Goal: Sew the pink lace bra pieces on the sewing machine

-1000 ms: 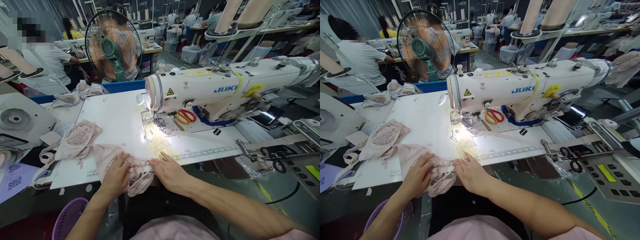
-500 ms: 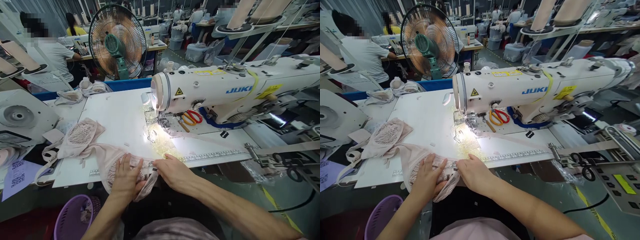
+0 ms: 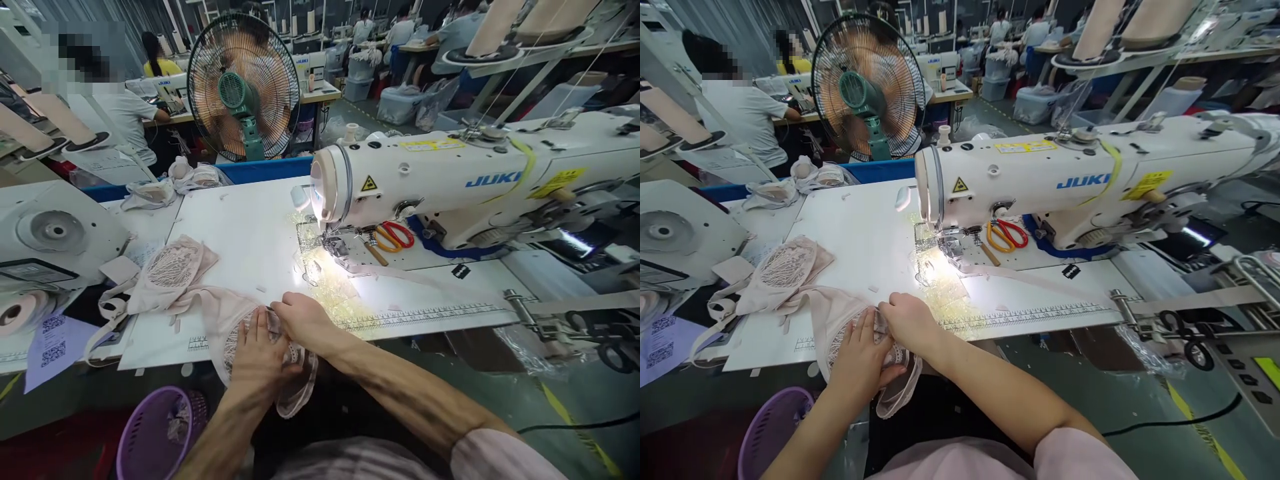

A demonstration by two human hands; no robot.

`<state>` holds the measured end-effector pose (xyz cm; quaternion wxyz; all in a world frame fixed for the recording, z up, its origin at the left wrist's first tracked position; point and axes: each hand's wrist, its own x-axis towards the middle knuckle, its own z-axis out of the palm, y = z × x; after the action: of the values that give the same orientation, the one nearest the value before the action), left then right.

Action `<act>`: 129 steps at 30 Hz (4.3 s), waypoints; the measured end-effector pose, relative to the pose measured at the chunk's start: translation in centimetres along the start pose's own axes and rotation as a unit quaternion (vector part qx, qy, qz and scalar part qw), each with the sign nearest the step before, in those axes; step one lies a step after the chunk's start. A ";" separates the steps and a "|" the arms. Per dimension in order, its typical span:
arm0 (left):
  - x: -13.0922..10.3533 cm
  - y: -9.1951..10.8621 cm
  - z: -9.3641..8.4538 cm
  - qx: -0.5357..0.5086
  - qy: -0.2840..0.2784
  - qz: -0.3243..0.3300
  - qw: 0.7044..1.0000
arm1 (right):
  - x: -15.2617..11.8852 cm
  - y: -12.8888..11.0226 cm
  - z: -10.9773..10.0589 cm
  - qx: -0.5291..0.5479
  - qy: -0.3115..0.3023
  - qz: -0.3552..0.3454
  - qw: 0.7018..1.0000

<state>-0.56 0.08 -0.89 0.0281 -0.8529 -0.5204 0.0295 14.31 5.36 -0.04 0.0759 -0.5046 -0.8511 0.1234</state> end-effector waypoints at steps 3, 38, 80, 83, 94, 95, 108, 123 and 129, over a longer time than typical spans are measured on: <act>0.1 0.1 -0.2 -0.001 -0.018 -0.012 1.000 | 0.3 -0.2 -0.1 -0.008 -0.008 -0.011 1.000; 0.4 0.3 -1.6 0.018 -0.068 -0.004 0.998 | -0.7 0.6 -3.0 -0.022 -0.103 -0.025 0.994; 0.4 0.1 -1.5 0.009 -0.077 0.014 0.997 | -1.7 1.8 -2.3 -0.014 -0.069 -0.042 0.997; 0.3 -0.1 -1.3 0.011 -0.056 0.017 0.998 | -2.5 1.9 -3.4 -0.018 -0.107 -0.020 0.994; 0.4 0.2 -0.9 -0.008 -0.037 0.000 0.999 | -6.3 0.9 -5.3 0.174 -0.035 0.130 0.975; 0.4 0.1 -1.0 -0.015 -0.039 -0.001 0.999 | -6.7 0.7 -4.7 0.199 -0.037 0.130 0.971; -0.5 0.5 0.5 -0.031 0.109 0.066 0.991 | -8.5 1.9 -2.9 0.138 -0.052 0.066 0.987; -0.2 1.9 0.0 -0.024 0.038 0.102 0.994 | -5.7 2.1 -2.8 0.050 -0.053 0.066 0.995; -0.2 1.8 0.1 -0.038 0.019 0.102 0.994 | -5.1 1.8 -2.4 0.003 -0.068 0.043 0.997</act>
<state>0.98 -0.95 -1.13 0.0027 -0.9023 -0.4311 -0.0038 18.84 1.99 1.70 0.0143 -0.5313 -0.8312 0.1634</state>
